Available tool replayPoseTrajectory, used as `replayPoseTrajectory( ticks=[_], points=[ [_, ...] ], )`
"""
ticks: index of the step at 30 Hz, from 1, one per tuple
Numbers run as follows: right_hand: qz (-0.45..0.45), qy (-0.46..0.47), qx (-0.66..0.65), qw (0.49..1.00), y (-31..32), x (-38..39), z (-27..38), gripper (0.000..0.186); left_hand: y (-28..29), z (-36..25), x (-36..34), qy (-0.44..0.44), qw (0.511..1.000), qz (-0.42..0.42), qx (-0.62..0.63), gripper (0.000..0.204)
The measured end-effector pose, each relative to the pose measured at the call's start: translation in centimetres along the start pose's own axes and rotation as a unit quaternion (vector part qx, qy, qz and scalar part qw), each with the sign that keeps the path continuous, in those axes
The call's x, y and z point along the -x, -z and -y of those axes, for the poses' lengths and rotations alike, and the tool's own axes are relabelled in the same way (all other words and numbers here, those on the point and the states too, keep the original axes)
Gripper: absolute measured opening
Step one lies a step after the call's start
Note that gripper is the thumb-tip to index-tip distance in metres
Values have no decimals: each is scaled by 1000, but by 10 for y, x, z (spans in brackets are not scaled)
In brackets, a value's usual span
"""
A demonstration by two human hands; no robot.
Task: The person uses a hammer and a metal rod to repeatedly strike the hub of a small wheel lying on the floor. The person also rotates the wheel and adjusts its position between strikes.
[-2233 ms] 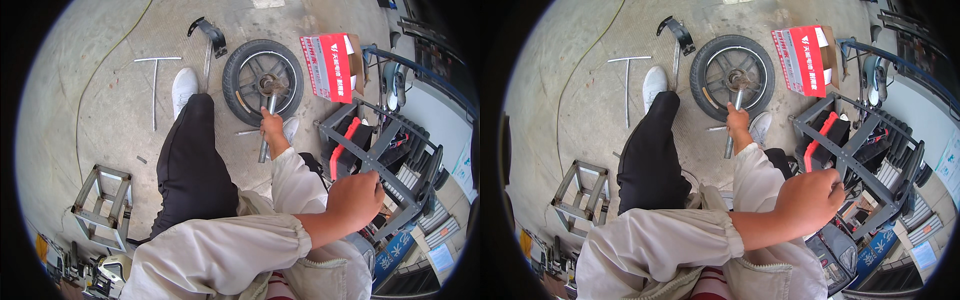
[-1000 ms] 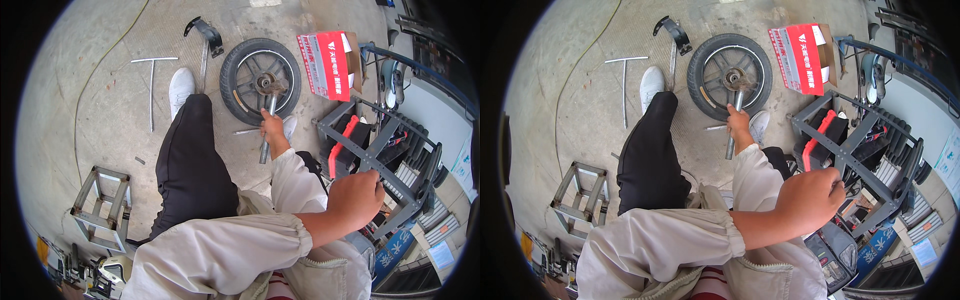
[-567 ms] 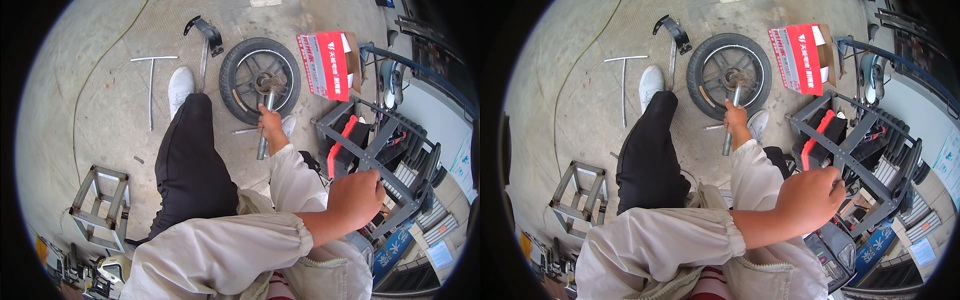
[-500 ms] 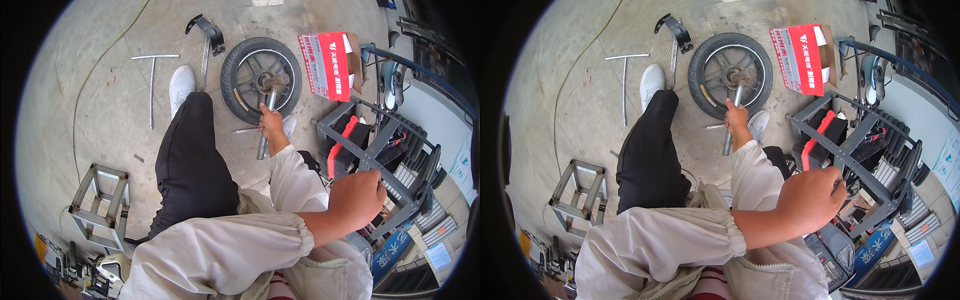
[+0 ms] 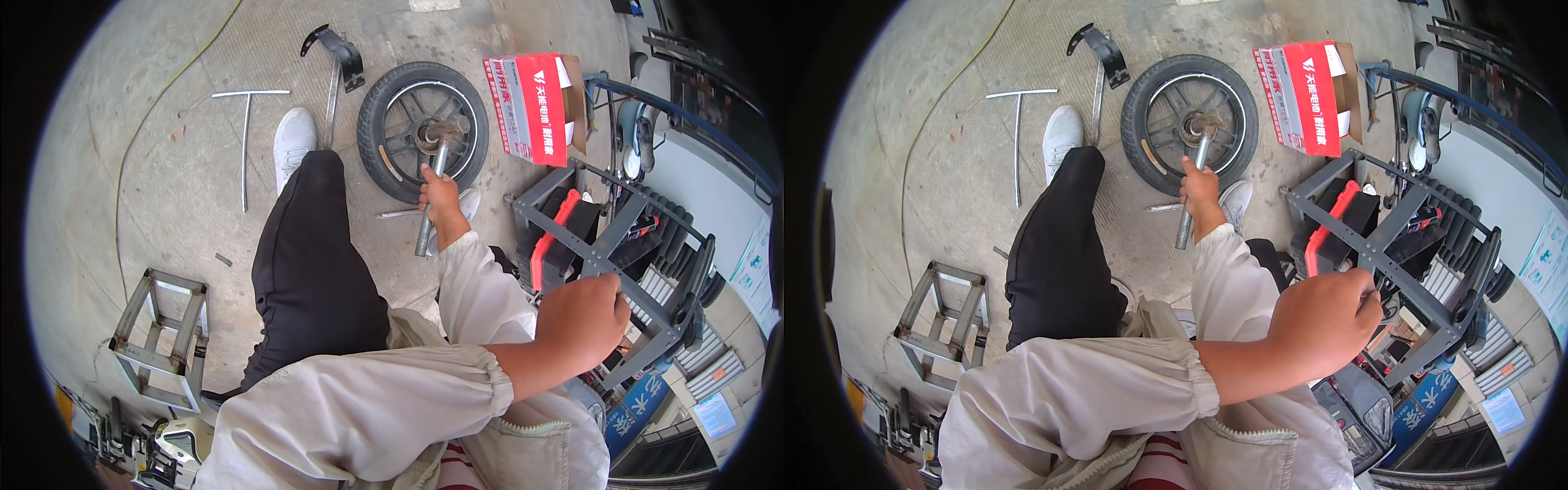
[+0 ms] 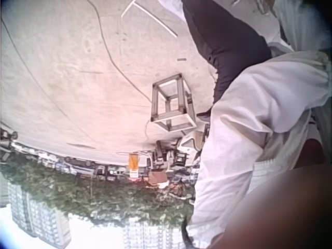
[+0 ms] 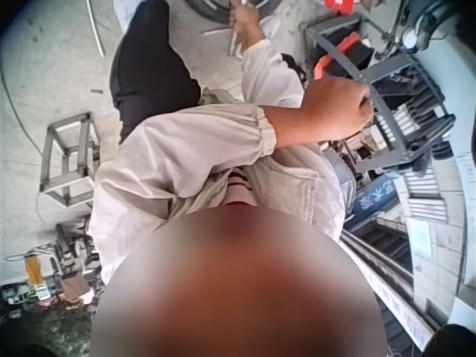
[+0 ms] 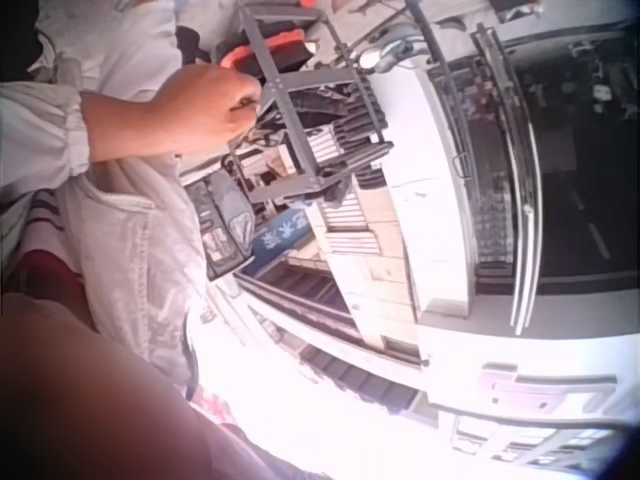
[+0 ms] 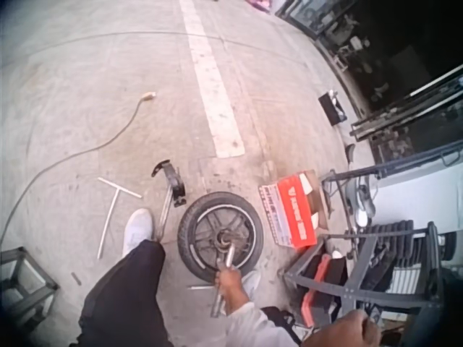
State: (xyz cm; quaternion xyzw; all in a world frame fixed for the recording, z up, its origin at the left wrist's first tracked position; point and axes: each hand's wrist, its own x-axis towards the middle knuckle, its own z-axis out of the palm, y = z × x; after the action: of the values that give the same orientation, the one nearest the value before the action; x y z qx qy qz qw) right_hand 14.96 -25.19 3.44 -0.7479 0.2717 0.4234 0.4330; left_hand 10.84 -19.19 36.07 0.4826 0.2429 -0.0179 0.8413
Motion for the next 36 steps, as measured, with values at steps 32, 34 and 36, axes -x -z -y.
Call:
replayPoseTrajectory(
  ticks=[32, 34, 36],
  points=[
    [-13, 3, 10, 1000, 2, 4, -4, 28, 0, -2, 2, 3, 1000, 8, -4, 18],
    [-16, -2, 15, 1000, 1, 2, -2, 28, 0, 0, 2, 5, 1000, 13, -2, 18],
    [-23, 1, 19, 1000, 2, 2, 1, 28, 0, 1, 1, 4, 1000, 13, -2, 18]
  ],
)
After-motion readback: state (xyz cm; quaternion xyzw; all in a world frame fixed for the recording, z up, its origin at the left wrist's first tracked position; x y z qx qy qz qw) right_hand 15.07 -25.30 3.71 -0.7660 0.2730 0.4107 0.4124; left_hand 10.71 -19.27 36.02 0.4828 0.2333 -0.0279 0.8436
